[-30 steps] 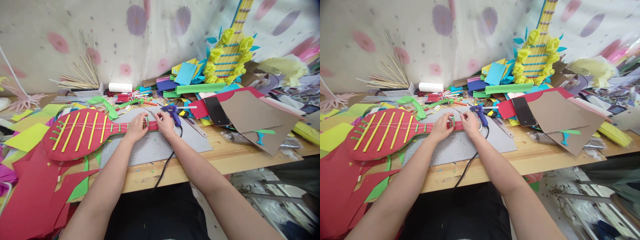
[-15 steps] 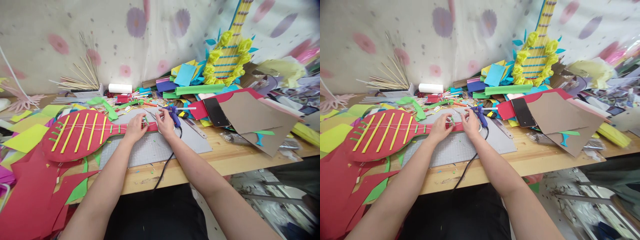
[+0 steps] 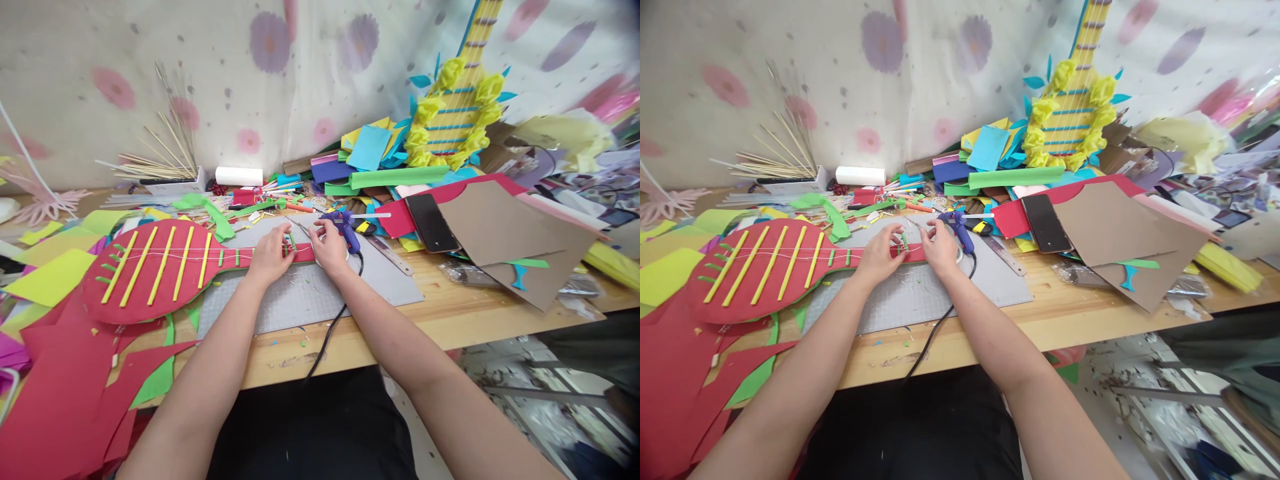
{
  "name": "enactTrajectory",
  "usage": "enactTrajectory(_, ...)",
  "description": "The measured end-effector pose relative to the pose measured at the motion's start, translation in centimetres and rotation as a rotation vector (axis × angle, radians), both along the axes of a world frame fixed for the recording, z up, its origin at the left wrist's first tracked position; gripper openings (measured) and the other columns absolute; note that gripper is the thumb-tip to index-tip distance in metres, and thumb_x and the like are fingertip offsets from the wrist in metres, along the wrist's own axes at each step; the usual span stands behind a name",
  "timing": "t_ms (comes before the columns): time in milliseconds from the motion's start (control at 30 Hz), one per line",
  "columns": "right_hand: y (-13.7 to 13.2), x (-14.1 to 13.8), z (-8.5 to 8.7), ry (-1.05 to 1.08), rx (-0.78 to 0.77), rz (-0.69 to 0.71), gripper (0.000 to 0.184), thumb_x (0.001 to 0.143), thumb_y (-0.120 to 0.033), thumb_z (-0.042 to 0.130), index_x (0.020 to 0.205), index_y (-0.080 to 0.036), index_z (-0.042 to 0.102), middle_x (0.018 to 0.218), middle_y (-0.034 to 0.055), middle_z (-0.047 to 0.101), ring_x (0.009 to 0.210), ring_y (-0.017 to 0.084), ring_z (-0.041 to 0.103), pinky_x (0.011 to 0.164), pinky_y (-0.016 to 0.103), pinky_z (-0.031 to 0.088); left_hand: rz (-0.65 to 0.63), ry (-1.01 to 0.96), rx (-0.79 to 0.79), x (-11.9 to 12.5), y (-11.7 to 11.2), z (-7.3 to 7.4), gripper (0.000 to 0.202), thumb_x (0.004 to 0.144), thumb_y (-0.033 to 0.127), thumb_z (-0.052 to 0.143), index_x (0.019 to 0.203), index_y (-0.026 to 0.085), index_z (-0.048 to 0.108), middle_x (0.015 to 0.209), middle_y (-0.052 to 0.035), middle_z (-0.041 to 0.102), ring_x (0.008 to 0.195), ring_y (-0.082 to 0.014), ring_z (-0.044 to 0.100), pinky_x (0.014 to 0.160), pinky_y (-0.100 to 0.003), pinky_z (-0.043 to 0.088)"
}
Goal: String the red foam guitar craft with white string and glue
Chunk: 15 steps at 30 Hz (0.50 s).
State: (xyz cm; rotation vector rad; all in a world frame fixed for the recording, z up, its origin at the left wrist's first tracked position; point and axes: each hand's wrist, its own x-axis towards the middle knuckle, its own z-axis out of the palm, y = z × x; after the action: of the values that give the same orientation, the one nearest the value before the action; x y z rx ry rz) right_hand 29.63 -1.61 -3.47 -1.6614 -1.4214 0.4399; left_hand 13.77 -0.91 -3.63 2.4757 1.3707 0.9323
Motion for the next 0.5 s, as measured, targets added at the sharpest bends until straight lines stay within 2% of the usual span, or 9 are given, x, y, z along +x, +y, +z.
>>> enactTrajectory(267, 0.00, -0.11, -0.09, -0.007, 0.018, -0.003, 0.029, 0.081, -0.038, 0.051, 0.104, -0.020, 0.055, 0.082, 0.0022, 0.063, 0.067, 0.015, 0.055, 0.062, 0.028, 0.036, 0.021, -0.003, 0.019, -0.01, -0.03, -0.04, 0.054, 0.074, 0.019, 0.059, 0.123, 0.017, 0.038, 0.113, -0.0088, 0.058, 0.089, -0.0187, 0.060, 0.085, -0.036, 0.047)
enactTrajectory(500, 0.22, -0.19, -0.55, 0.046, 0.034, 0.024, 0.025, 0.080, -0.036, 0.052, 0.101, -0.021, 0.053, 0.078, -0.0005, 0.061, 0.063, 0.013, 0.053, 0.062, 0.028, 0.040, 0.003, -0.004, 0.053, 0.07, 0.13, -0.26, 0.054, 0.073, 0.016, 0.059, 0.123, 0.017, 0.038, 0.112, -0.0095, 0.058, 0.096, -0.0201, 0.059, 0.087, -0.037, 0.047)
